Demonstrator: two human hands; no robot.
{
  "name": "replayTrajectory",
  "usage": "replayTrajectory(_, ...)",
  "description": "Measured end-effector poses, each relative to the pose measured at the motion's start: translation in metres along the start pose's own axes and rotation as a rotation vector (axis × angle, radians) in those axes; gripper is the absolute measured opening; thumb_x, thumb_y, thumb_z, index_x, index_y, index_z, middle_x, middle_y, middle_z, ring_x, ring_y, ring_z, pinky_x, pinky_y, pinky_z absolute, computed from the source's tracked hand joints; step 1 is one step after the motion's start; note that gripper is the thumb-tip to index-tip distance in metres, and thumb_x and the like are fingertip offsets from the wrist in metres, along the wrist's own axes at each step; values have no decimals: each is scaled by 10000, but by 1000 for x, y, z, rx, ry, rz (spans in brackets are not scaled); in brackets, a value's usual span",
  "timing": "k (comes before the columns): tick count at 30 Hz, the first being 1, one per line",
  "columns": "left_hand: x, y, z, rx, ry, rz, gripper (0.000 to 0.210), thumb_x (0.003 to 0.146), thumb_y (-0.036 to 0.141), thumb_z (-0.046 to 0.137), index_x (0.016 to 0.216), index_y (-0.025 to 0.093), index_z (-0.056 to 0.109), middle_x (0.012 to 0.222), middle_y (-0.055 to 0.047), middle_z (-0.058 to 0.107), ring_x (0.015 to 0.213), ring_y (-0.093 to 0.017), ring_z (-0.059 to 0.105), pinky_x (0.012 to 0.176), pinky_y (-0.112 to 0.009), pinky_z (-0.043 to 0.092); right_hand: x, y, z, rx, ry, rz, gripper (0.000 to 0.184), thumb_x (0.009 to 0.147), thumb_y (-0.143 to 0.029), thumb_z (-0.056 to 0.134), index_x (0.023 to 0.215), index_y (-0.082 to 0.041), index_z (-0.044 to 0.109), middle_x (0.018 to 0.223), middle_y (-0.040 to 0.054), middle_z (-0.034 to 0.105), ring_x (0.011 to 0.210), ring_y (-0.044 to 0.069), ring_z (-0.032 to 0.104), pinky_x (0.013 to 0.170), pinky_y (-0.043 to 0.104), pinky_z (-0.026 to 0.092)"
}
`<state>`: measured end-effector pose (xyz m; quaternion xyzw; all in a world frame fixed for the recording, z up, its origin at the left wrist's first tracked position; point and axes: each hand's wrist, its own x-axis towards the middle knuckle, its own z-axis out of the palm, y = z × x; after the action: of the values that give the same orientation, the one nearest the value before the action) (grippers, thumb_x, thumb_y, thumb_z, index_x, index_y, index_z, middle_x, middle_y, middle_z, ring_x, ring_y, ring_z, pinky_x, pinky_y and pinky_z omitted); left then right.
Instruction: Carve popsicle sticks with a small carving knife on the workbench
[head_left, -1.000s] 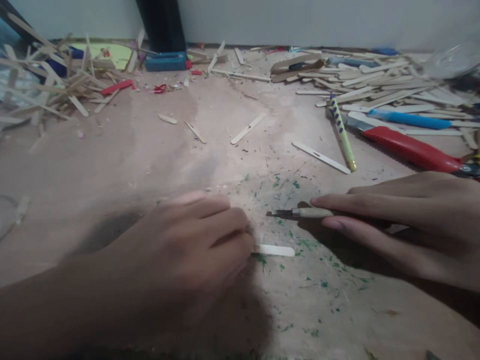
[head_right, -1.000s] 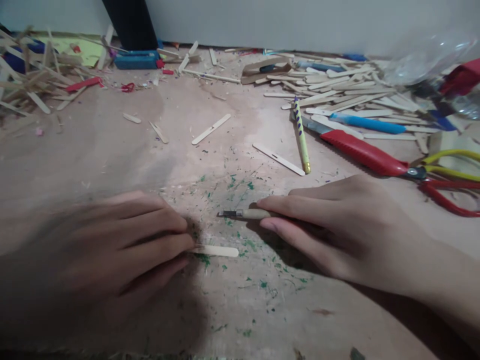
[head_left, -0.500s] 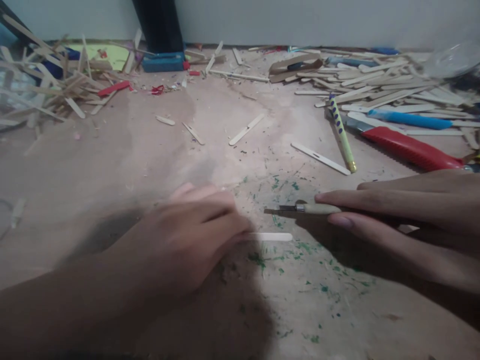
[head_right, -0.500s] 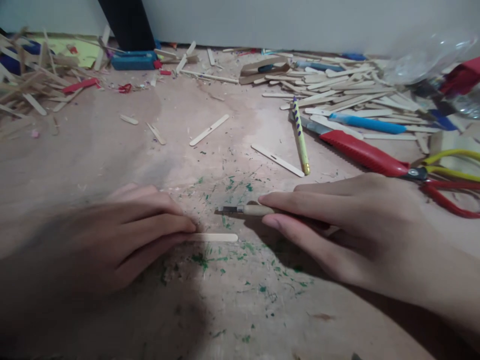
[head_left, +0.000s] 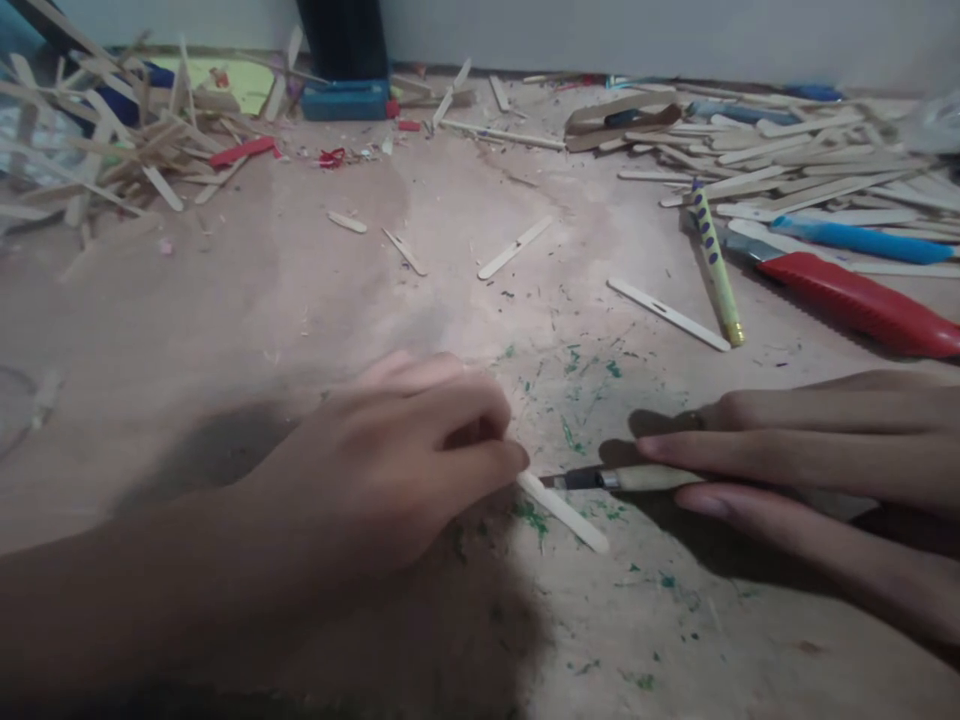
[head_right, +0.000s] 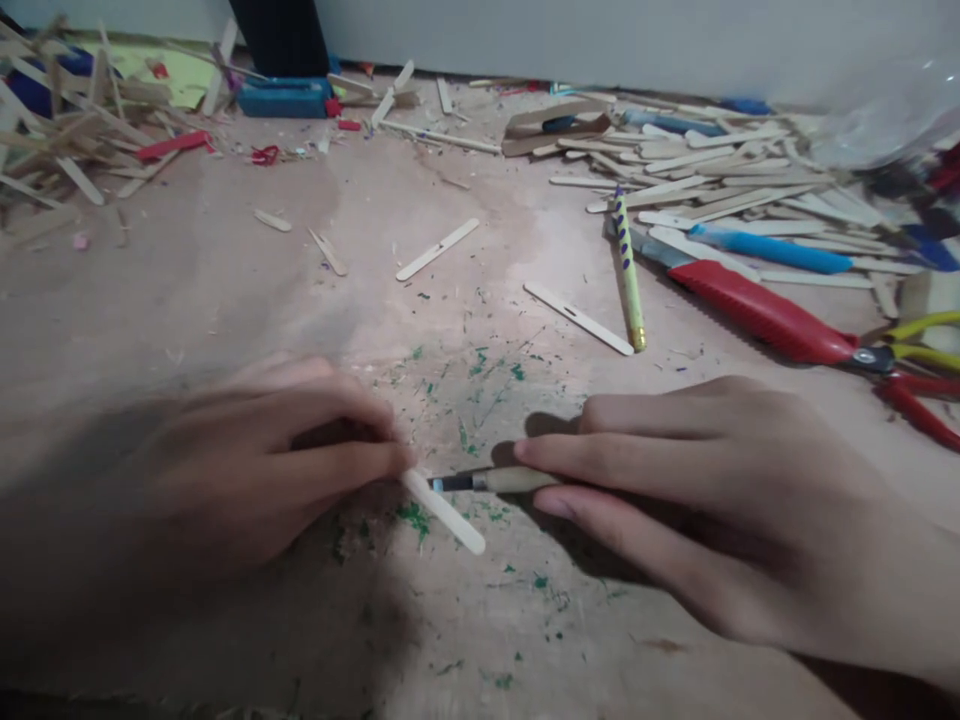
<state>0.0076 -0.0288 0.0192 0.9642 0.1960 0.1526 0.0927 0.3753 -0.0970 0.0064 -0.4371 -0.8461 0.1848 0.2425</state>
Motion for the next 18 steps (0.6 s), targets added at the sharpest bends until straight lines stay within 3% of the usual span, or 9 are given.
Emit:
replayTrajectory(4, -3, -3, 4, 90, 108, -48, 532, 1420, 273, 421, 1220, 239, 913, 1203, -48, 927, 1061, -236, 851, 899, -392, 602, -4, -6, 17, -131, 76, 7, 320, 1051, -655, 1004, 1367, -611, 1025, 1014, 17, 966, 959, 396, 970, 573, 456, 750)
replayTrajectory(9, -1, -8, 13, 2, 118, 69, 454, 1381, 168, 496, 1120, 218, 864, 1186, -56, 913, 1064, -245, 855, 945, -422, 648, -7, -7, 27, -190, 47, -12, 332, 1010, -712, 1021, 1318, -588, 1037, 996, 35, 952, 982, 412, 968, 563, 458, 748)
replayTrajectory(13, 2, -9, 19, -12, 146, 109, 454, 1384, 150, 511, 1091, 203, 855, 1212, -58, 924, 1123, -242, 867, 1011, -417, 679, -6, -2, 14, -136, -2, -9, 395, 1128, -646, 928, 1517, -598, 974, 1045, 15, 972, 890, 377, 959, 549, 457, 734)
replayTrajectory(18, 2, -8, 21, -5, 128, 94, 430, 1399, 152, 525, 1128, 203, 855, 1275, -21, 919, 1188, -224, 855, 1030, -401, 651, -1, -2, 1, 18, -134, 0, 562, 1345, -446, 618, 1870, -638, 684, 1140, -49, 984, 834, 277, 943, 573, 432, 712)
